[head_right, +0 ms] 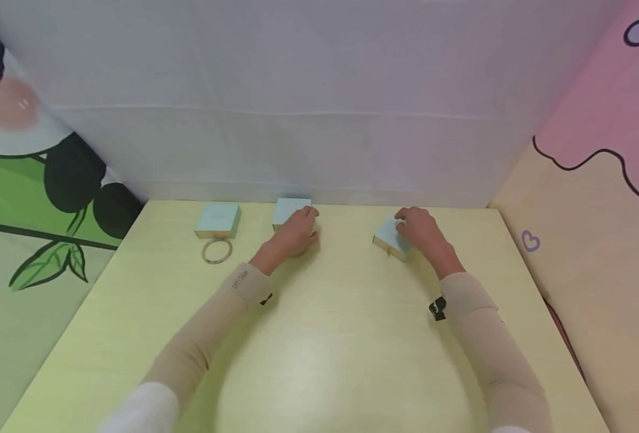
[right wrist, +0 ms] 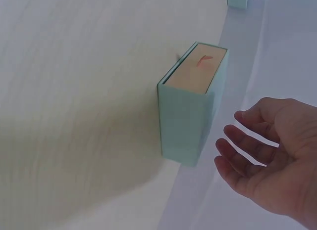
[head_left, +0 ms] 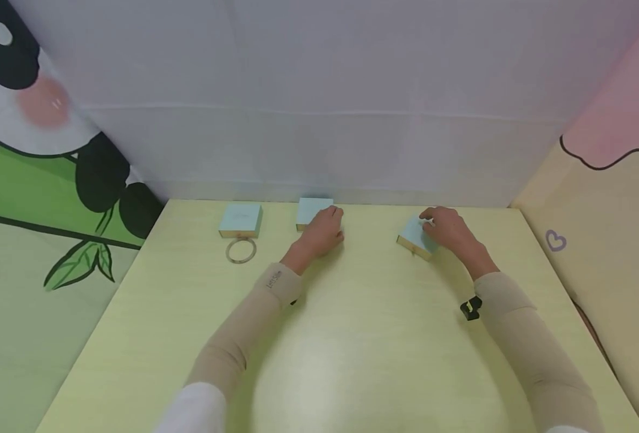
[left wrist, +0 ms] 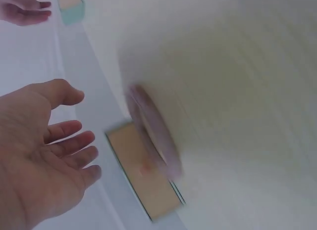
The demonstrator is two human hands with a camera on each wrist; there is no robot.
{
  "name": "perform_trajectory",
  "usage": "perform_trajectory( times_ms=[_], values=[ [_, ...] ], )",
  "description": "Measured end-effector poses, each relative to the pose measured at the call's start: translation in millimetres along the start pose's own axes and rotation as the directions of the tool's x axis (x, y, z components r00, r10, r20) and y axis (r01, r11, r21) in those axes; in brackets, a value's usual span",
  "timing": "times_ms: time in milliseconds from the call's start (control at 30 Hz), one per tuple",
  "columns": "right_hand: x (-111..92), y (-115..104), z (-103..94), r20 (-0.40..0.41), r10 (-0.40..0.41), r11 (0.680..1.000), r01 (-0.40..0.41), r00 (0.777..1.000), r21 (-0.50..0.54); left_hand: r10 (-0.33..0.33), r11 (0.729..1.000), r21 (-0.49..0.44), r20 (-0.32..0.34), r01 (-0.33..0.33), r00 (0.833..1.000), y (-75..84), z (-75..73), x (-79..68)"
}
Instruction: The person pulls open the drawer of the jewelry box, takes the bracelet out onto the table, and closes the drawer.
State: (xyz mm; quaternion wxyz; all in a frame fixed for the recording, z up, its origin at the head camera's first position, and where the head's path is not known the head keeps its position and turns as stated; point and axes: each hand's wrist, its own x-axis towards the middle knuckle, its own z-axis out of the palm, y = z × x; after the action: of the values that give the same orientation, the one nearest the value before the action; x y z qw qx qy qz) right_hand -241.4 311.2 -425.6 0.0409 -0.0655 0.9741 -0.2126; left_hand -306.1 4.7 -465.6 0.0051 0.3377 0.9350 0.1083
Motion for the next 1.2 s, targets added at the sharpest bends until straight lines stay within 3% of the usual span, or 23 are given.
perform_trajectory(
  times_ms=[267, 433, 733, 1067, 1200],
  values=[
    [-23, 27, -1.8, -0.027, 0.069, 0.997, -0.068, 0.997, 0.029, 0.083, 0.995, 0.059, 0.025, -0.085, 0.996, 81.1, 7.6, 12.3],
    [-32, 36, 0.8, -0.040, 0.064, 0.997, -0.062, 0.997, 0.041, 0.106, 0.992, 0.065, 0.050, -0.109, 0.993, 113.5, 17.2, 17.7],
    [-43, 41, 1.3, -0.023, 0.094, 0.996, -0.094, 0.995, 0.009, 0.138, 0.988, 0.068, 0.038, -0.140, 0.990, 139.7, 23.4, 25.9],
    [-52, 50, 2.4, -0.066, 0.073, 0.997, -0.074, 0.995, -0.006, 0.109, 0.991, 0.077, 0.000, -0.109, 0.994, 150.6, 43.3, 41.1],
    [-57, 52, 2.0, -0.070, 0.074, 0.997, -0.074, 0.995, 0.001, 0.074, 0.995, 0.059, 0.022, -0.075, 0.997, 159.1, 44.1, 45.2]
  ],
)
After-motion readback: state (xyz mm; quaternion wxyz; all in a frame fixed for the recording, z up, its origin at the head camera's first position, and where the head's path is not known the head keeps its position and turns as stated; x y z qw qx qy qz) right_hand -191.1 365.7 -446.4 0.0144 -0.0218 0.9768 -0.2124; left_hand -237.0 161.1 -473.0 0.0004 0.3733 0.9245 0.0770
